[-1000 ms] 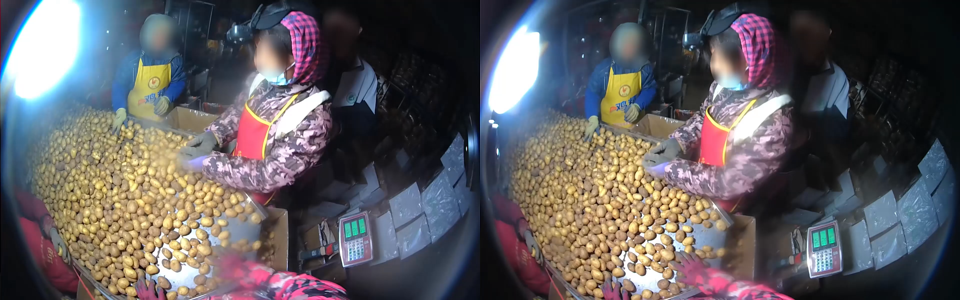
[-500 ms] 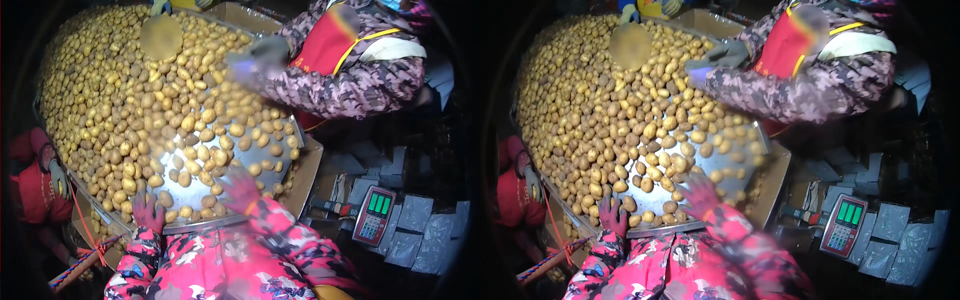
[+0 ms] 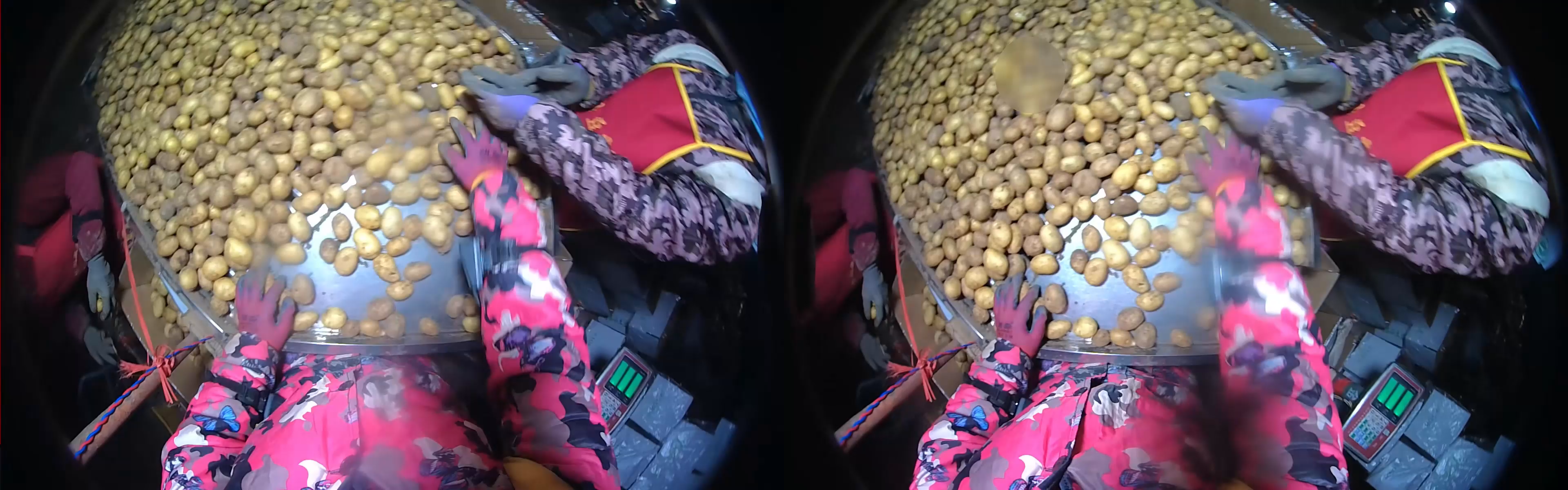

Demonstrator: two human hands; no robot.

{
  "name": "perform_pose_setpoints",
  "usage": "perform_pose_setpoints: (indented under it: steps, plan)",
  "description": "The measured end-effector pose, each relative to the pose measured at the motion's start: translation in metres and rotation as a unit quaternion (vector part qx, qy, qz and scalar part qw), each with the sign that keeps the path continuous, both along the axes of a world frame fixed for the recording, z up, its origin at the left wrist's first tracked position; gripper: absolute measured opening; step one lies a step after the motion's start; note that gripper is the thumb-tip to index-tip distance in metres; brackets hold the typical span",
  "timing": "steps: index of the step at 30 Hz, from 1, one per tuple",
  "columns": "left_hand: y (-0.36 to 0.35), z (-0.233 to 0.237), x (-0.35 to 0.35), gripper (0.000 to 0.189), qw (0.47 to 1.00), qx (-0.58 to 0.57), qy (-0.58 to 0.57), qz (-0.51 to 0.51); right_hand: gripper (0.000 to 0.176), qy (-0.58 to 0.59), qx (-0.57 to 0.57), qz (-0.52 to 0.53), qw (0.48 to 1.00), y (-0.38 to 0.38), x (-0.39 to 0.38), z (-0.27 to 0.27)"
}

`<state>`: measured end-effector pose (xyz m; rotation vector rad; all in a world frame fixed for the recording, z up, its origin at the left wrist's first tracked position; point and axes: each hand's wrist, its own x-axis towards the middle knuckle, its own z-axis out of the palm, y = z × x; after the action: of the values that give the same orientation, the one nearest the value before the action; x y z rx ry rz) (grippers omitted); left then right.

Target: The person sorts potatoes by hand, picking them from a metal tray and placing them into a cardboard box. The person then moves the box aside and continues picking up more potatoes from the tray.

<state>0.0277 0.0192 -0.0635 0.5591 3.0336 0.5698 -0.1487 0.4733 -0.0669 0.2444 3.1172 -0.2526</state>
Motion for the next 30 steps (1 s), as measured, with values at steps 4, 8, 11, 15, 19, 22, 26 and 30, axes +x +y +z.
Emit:
perform_pose_setpoints:
  steps: [4, 8, 11, 15, 19, 22, 26, 30]
  plan:
    - [0.000, 0.004, -0.003, 0.043, 1.000, 0.014, -0.009, -0.003, 0.072, -0.079, -0.051, 0.097, 0.991, -0.020, 0.024, -0.019]
    - [-0.002, 0.000, -0.003, 0.044, 1.000, 0.010, -0.002, -0.010, 0.064, 0.008, -0.088, 0.191, 0.978, -0.017, 0.131, -0.012]
    - [-0.001, 0.000, -0.002, 0.045, 1.000, 0.006, 0.000, -0.005, 0.056, 0.000, -0.072, 0.158, 0.985, -0.019, 0.199, 0.013]
    - [-0.002, 0.002, 0.002, 0.046, 1.000, -0.011, -0.003, -0.012, 0.055, 0.005, -0.208, 0.261, 0.943, -0.097, 0.223, 0.008]
    - [0.021, -0.013, -0.003, 0.055, 0.997, -0.053, 0.010, -0.063, 0.060, 0.057, -0.205, 0.308, 0.928, -0.116, 0.190, -0.022]
    - [0.046, 0.009, 0.010, 0.066, 0.991, -0.101, -0.013, -0.085, 0.062, 0.088, -0.095, 0.136, 0.982, -0.111, 0.183, -0.001]
    - [0.100, 0.030, -0.009, 0.054, 0.930, 0.111, -0.110, -0.333, 0.051, 0.051, -0.211, 0.165, 0.962, -0.084, 0.285, 0.009]
    - [0.119, 0.061, -0.102, 0.032, 0.982, 0.027, 0.074, -0.174, 0.054, 0.025, -0.316, -0.027, 0.948, -0.036, 0.366, 0.016]
